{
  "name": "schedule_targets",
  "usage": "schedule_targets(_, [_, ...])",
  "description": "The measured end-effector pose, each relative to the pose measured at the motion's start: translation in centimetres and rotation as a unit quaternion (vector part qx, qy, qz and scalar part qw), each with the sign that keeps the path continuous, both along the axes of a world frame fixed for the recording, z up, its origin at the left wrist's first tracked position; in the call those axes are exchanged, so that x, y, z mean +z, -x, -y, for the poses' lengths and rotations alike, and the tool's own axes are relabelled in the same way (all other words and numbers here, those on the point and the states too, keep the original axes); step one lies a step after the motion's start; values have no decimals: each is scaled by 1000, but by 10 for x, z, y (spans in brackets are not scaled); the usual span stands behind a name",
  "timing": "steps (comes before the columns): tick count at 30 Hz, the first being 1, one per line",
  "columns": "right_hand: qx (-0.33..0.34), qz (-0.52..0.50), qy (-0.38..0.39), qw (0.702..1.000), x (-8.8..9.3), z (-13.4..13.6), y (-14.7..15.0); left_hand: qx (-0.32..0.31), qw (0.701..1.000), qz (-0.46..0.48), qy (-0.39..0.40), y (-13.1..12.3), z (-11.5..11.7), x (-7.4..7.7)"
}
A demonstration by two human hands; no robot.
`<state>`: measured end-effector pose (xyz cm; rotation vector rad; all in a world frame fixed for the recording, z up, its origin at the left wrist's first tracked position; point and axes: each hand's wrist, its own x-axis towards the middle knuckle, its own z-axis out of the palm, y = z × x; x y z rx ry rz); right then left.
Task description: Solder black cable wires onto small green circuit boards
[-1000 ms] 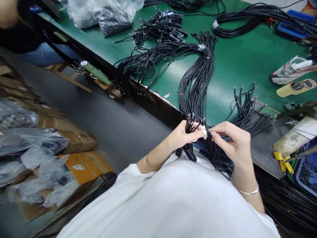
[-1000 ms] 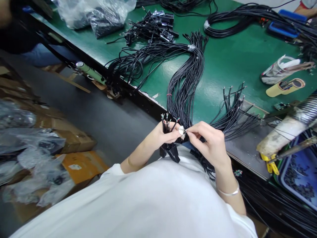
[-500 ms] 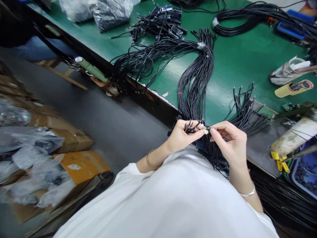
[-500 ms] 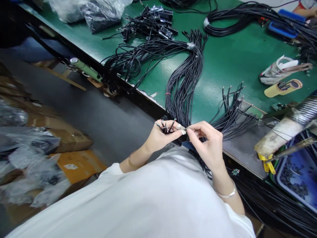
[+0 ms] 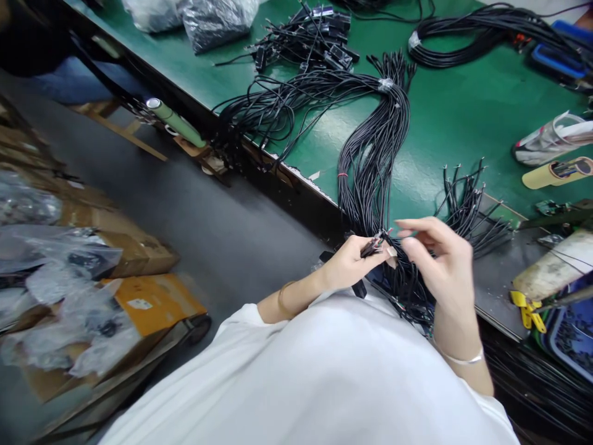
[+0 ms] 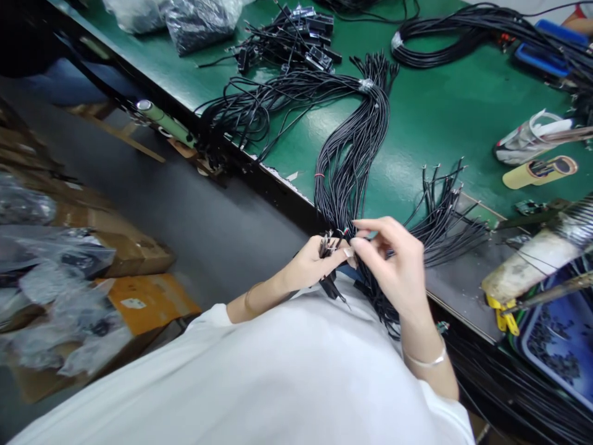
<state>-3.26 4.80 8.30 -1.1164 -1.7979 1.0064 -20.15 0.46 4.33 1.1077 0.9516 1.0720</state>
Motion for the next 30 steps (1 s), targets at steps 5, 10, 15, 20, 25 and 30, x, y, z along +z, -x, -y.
schedule_targets(5, [39,-37,79,995,-18,-5,6,44,998,33,30,1,-2,1])
schedule_targets(10, [25,-114,117,986,-26,-2,3,90,990,100,49,5,-4,2])
schedule_targets(15, [-21,-87,36,995,-25,5,5,87,989,107,48,2,-6,3])
schedule_targets(20, [-43,-32,-39,998,-22,8,6,85,990,102,41,2,-6,1])
schedule_targets(25, [-32,10,-96,995,-18,9,4,90,992,76,36,3,-5,-1])
schedule_targets(30, [-2,-85,31,996,-27,5,1,74,994,75,34,3,-5,-4])
